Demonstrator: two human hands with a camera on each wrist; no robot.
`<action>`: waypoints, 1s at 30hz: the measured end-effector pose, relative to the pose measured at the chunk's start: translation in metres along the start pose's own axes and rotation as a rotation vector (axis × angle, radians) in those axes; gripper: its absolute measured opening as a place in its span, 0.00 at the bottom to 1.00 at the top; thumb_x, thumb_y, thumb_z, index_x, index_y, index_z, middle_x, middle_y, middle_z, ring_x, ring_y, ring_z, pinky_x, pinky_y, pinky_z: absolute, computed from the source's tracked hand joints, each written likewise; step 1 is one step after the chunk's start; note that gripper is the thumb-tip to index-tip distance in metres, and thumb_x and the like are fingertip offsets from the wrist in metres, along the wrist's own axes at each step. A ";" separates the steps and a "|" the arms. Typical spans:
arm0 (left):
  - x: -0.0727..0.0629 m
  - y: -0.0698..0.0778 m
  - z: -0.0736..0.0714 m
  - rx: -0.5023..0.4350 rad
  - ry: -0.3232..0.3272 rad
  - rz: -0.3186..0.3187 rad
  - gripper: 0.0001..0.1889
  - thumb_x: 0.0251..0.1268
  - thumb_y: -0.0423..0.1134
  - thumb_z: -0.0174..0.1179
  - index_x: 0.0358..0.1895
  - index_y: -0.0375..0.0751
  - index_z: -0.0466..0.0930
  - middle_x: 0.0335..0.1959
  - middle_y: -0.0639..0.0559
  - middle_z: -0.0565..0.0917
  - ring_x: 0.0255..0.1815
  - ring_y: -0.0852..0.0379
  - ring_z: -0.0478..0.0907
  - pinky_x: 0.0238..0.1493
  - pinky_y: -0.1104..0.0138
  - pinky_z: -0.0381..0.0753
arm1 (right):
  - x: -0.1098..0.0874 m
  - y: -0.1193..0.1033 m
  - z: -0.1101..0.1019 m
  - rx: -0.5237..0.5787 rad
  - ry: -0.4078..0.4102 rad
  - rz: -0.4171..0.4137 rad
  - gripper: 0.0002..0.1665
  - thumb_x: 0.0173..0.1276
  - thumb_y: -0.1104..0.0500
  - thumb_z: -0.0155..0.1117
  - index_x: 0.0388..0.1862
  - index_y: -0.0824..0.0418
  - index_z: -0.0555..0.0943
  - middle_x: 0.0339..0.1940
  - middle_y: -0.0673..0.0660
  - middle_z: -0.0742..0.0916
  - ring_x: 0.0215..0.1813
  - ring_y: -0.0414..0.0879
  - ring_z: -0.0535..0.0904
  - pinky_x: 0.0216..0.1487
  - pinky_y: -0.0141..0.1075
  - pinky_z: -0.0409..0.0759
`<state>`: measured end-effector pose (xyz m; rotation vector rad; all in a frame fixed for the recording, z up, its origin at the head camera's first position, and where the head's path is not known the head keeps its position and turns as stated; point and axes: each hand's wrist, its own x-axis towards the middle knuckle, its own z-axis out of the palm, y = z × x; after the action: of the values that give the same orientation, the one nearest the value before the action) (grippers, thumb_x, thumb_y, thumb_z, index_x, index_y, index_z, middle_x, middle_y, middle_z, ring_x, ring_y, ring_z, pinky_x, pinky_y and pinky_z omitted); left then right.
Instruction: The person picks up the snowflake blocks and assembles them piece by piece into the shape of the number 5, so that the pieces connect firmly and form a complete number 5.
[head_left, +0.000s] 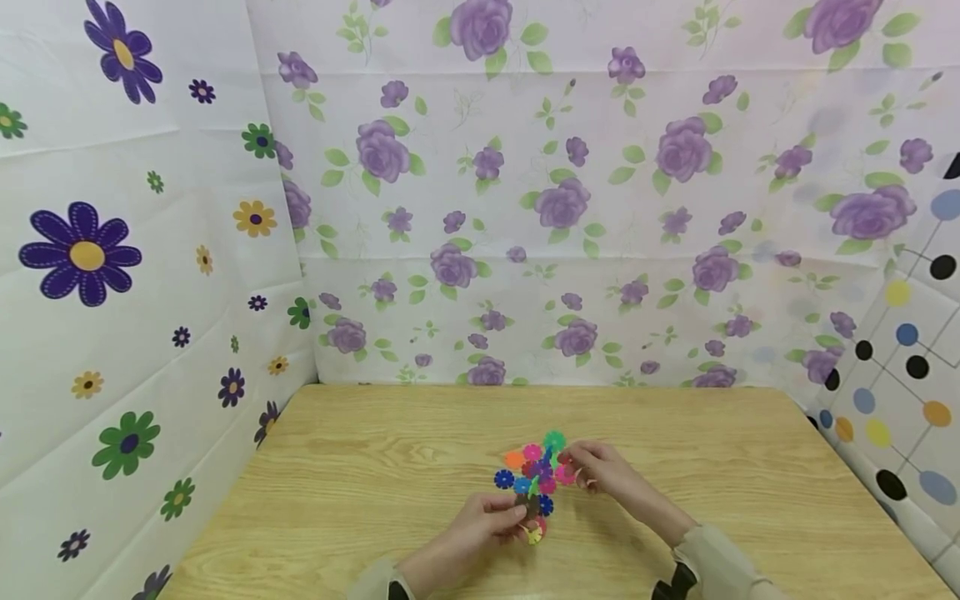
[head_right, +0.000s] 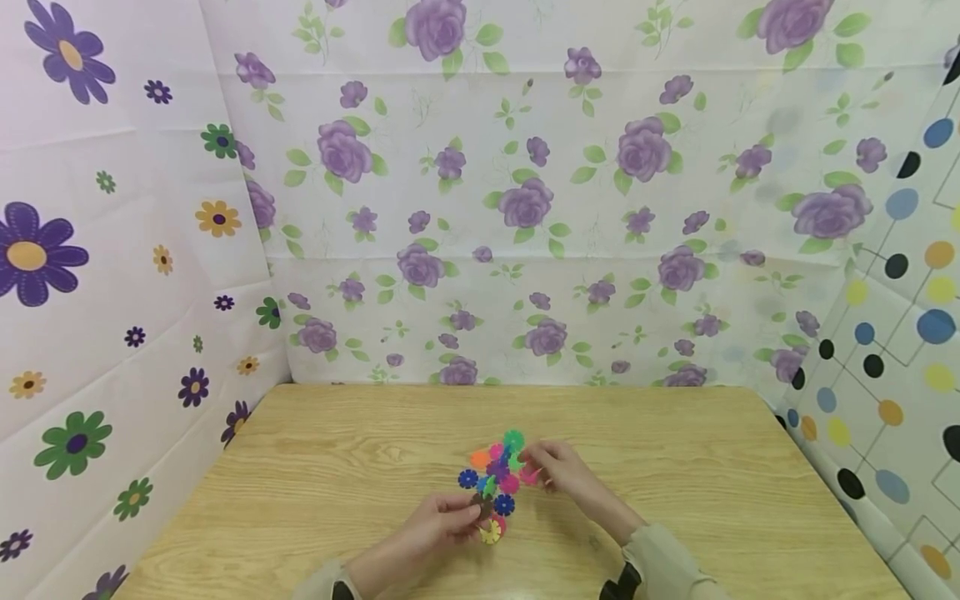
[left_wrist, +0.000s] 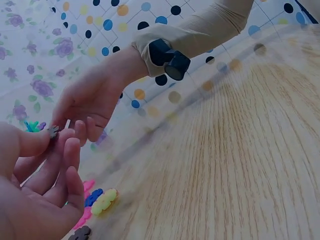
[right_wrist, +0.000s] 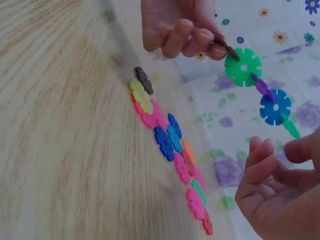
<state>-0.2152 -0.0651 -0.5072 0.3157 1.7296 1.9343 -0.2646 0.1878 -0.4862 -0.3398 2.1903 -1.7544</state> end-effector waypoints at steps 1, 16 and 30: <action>0.001 0.001 -0.001 -0.008 0.022 -0.006 0.17 0.69 0.41 0.58 0.50 0.28 0.81 0.37 0.51 0.88 0.33 0.63 0.81 0.36 0.72 0.77 | 0.000 0.000 0.000 -0.016 -0.012 -0.005 0.26 0.79 0.50 0.46 0.52 0.73 0.76 0.34 0.56 0.82 0.26 0.39 0.72 0.26 0.31 0.69; 0.003 0.002 -0.004 -0.088 0.157 -0.006 0.11 0.65 0.37 0.63 0.43 0.32 0.83 0.28 0.55 0.86 0.30 0.64 0.82 0.33 0.74 0.79 | 0.003 0.011 0.003 -0.472 -0.025 -0.134 0.09 0.70 0.62 0.59 0.43 0.66 0.81 0.36 0.57 0.84 0.34 0.42 0.75 0.32 0.28 0.74; 0.003 -0.003 -0.005 -0.019 0.216 -0.014 0.12 0.62 0.36 0.64 0.45 0.31 0.83 0.34 0.48 0.89 0.32 0.63 0.84 0.33 0.74 0.79 | 0.008 0.022 0.005 -0.634 0.136 -0.111 0.11 0.58 0.70 0.67 0.40 0.63 0.79 0.31 0.52 0.82 0.34 0.41 0.75 0.32 0.29 0.75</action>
<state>-0.2197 -0.0672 -0.5114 0.0890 1.8406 2.0356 -0.2702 0.1850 -0.5094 -0.5006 2.8392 -1.1072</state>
